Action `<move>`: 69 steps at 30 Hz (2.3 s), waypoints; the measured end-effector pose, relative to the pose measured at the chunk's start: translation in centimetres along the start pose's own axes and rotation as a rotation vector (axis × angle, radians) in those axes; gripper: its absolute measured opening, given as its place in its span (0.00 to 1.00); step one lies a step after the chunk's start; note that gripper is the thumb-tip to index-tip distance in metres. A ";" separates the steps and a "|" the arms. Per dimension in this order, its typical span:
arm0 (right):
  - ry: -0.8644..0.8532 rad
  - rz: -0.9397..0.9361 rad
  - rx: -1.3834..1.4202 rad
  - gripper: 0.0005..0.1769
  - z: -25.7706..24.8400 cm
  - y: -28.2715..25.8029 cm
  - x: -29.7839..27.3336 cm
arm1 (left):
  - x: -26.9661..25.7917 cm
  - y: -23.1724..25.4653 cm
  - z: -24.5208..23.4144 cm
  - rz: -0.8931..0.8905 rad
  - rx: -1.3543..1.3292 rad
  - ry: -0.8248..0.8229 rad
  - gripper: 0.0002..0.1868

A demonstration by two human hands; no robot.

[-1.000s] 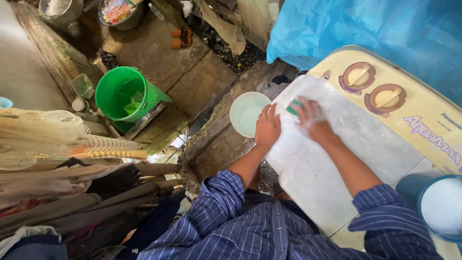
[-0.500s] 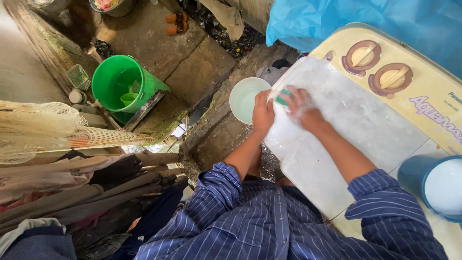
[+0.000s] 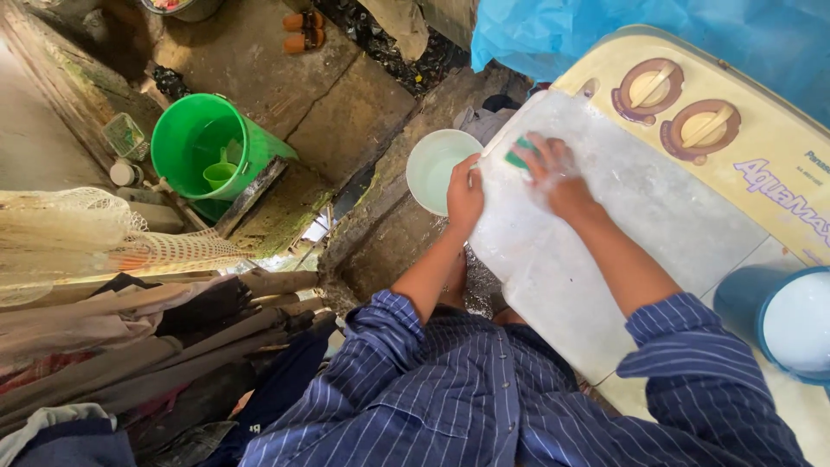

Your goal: Clean the top and lid surfaces of a twin-tub washing machine using soap and a sponge.

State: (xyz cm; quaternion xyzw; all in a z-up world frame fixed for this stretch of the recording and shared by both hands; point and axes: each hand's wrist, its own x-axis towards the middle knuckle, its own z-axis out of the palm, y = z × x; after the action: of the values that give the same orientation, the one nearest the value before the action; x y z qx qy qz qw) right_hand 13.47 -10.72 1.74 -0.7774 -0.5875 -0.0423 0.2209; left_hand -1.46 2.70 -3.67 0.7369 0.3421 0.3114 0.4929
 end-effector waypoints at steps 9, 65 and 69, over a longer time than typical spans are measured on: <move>0.159 0.231 -0.091 0.38 2.8 4.2 3.2 | -4.6 1.9 -3.1 0.216 0.163 -0.224 0.32; 0.091 0.214 -0.103 0.40 0.3 3.4 1.5 | -0.4 3.2 -2.2 -0.046 0.077 -0.178 0.22; 0.210 0.351 -0.133 0.39 2.1 2.0 3.5 | -0.4 3.6 -2.4 -0.067 0.088 -0.205 0.22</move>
State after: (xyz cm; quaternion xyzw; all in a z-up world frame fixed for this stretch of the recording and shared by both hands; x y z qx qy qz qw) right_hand 16.01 -7.19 0.45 -0.8720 -0.4128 -0.1224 0.2331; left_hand -2.90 2.58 0.45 0.7739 0.3277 0.2026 0.5026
